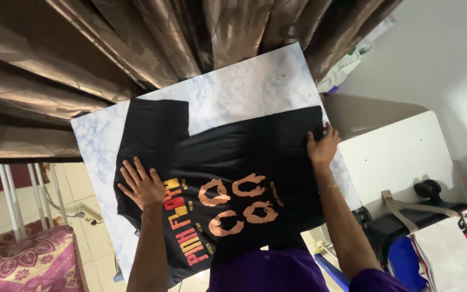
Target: The person takes a t-shirt from a chair, lays it flat on a table, and folds it.
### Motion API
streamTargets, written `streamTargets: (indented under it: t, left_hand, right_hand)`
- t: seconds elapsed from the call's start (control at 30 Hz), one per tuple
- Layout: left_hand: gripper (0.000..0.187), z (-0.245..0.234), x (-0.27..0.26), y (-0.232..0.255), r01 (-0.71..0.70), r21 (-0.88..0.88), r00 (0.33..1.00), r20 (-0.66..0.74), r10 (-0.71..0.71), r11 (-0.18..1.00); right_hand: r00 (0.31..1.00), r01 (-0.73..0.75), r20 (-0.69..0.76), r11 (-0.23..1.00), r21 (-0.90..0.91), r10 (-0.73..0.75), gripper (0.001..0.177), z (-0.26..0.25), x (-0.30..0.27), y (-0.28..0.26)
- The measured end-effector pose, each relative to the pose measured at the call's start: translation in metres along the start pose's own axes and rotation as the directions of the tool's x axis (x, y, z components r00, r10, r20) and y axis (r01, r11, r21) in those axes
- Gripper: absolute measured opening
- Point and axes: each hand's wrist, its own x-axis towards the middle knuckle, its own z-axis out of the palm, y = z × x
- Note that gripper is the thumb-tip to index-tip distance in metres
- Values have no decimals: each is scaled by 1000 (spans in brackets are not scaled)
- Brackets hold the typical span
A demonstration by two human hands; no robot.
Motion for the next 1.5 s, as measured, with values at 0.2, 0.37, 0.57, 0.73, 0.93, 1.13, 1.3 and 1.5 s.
streamTargets:
  t: [0.2,0.37,0.57,0.73,0.93,1.13,1.3,1.5]
  left_hand:
    - [68,4,1,-2,11,0,1000,16,-11,1000]
    - [69,1,1,-3,9,-8,1000,14,-8,1000]
    - [68,-3,3,-1,21,-21,1000,18,-21,1000]
    - [68,-4,1,0,19,-9,1000,23,-18,1000]
    - [68,-7,1,3,18,-16,999,31,-18,1000]
    - [68,-6,2,4,31,9,999,29,-31,999]
    - [68,-4,3,3,26,23,999,24,-26,999]
    - [68,-3,0,2,19,14,1000,9,-19,1000]
  right_hand:
    - [987,-137,100,984,118,126,57,33,64,42]
    - [994,-15,109,994,109,3,39,44,86,47]
    - [995,35,53,781,624,-88,31,56,123,17]
    - [961,-228,215,941,249,176,37,36,119,16]
    - [891,-256,435,936,242,131,45,13,97,44]
    - [912,-224,400,927,299,91,38,26,133,33]
    - [966,-172,241,931,322,95,51,56,153,34]
    - [977,-58,212,973,223,9,35,54,153,41]
